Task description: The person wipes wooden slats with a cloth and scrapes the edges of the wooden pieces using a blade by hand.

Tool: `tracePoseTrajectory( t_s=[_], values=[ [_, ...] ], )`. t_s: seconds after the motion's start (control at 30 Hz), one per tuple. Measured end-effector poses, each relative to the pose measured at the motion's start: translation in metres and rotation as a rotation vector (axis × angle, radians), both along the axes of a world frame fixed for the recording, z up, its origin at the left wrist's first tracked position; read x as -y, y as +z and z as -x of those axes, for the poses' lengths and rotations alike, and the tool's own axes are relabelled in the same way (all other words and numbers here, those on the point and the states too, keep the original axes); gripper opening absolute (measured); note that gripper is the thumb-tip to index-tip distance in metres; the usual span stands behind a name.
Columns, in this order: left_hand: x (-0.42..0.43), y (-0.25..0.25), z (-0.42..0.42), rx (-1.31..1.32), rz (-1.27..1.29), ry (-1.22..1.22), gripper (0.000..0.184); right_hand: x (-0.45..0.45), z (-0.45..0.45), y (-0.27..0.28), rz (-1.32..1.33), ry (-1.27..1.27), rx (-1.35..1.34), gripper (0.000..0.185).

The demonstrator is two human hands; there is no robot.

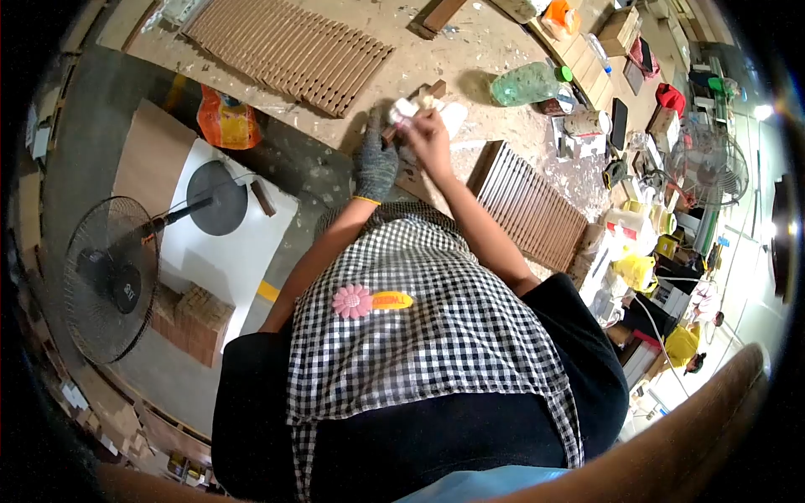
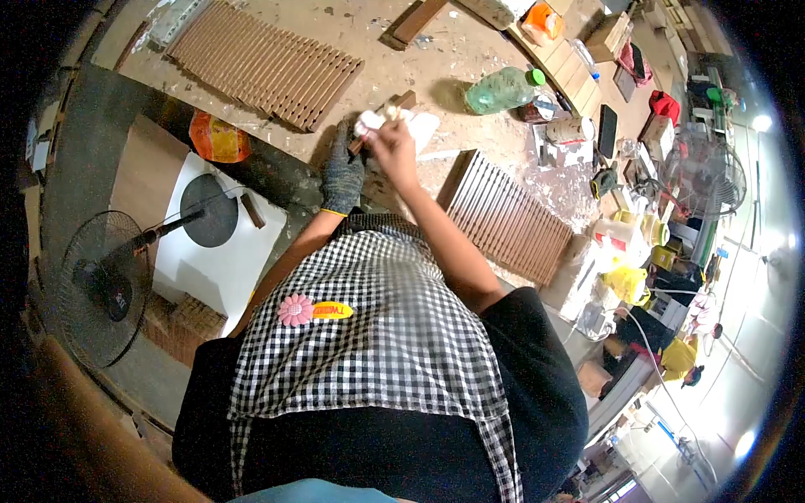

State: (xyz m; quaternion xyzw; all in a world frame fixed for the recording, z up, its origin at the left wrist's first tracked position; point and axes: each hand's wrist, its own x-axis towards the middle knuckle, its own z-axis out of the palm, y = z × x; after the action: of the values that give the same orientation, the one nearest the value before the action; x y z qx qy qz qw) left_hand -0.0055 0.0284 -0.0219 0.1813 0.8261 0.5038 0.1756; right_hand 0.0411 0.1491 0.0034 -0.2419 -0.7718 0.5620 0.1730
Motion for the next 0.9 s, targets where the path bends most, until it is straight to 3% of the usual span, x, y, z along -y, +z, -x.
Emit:
tracePoseTrajectory(
  t_s=[0.03,0.07,0.13,0.2,0.23,0.27,0.3,0.33,0.4,0.43,0.47,0.5,0.53,0.6,0.67,0.7,0.73,0.77,0.8,0.83,0.87,0.9],
  values=[
    [-0.004,-0.007,-0.004,-0.139,-0.009,0.067,0.069,-0.020,0.009,-0.012,-0.089,-0.093,-0.016,0.014],
    [-0.004,0.004,-0.004,-0.094,-0.039,0.057,0.070,-0.045,0.014,-0.033,-0.188,-0.145,-0.022,0.015],
    [-0.004,0.032,-0.004,0.116,0.086,0.021,0.069,-0.063,0.020,-0.018,0.078,-0.207,-0.058,0.017],
    [-0.003,0.019,-0.009,-0.054,0.058,0.051,0.069,-0.058,0.019,-0.036,0.030,-0.227,-0.050,0.016],
    [-0.007,0.011,-0.007,-0.143,0.034,0.070,0.068,-0.044,0.010,-0.047,-0.055,-0.113,-0.181,0.013],
    [-0.006,0.011,-0.004,-0.085,0.103,0.031,0.066,-0.005,-0.003,0.001,0.128,0.033,-0.001,0.012],
    [-0.005,0.012,-0.001,-0.030,0.174,-0.011,0.065,0.024,-0.017,0.010,-0.222,0.144,-0.003,0.011],
    [-0.005,0.013,-0.004,-0.012,0.174,-0.012,0.063,0.031,-0.026,0.019,-0.293,0.170,-0.053,0.011],
    [-0.004,0.016,-0.006,0.017,0.181,-0.011,0.060,-0.005,-0.022,-0.027,-0.110,0.040,-0.126,0.012],
    [-0.003,0.016,-0.007,-0.070,0.088,0.015,0.060,-0.030,-0.013,-0.038,-0.244,-0.098,-0.122,0.008],
    [-0.003,0.016,-0.009,-0.154,-0.005,0.038,0.060,-0.054,0.000,-0.037,-0.139,-0.174,-0.106,0.010],
    [-0.003,0.008,-0.008,-0.221,-0.012,0.062,0.063,-0.080,0.013,-0.036,-0.288,-0.187,0.041,0.016],
    [-0.005,0.012,-0.006,-0.184,0.004,0.064,0.064,-0.102,0.026,-0.038,-0.271,-0.220,0.027,0.022],
    [-0.003,0.023,-0.006,-0.117,0.034,0.071,0.067,-0.131,0.037,-0.046,0.143,-0.259,-0.033,0.024],
    [-0.002,0.024,0.001,-0.124,0.037,0.059,0.069,-0.122,0.036,-0.026,0.115,-0.291,-0.245,0.023],
    [0.000,0.023,0.005,-0.174,-0.015,0.048,0.068,-0.094,0.027,0.018,0.088,-0.268,-0.145,0.024],
    [0.003,0.024,0.008,-0.221,-0.068,0.031,0.067,-0.066,0.022,0.050,-0.068,-0.237,0.002,0.027],
    [0.005,0.052,0.013,0.094,0.020,-0.004,0.065,-0.041,0.019,0.053,-0.338,-0.105,-0.144,0.029],
    [0.005,0.054,0.013,-0.230,-0.077,0.029,0.058,-0.016,0.018,0.053,-0.594,-0.054,-0.292,0.025],
    [0.003,0.048,0.016,-0.160,-0.223,0.035,0.054,-0.004,0.015,0.070,-0.802,0.165,-0.260,0.023],
    [0.001,0.044,0.018,-0.089,-0.366,0.039,0.050,0.004,0.014,0.073,-0.842,0.102,-0.253,0.019],
    [0.006,0.090,0.010,-0.146,-0.238,0.027,0.044,-0.005,0.011,0.080,-0.862,0.170,-0.203,0.018]
  ],
)
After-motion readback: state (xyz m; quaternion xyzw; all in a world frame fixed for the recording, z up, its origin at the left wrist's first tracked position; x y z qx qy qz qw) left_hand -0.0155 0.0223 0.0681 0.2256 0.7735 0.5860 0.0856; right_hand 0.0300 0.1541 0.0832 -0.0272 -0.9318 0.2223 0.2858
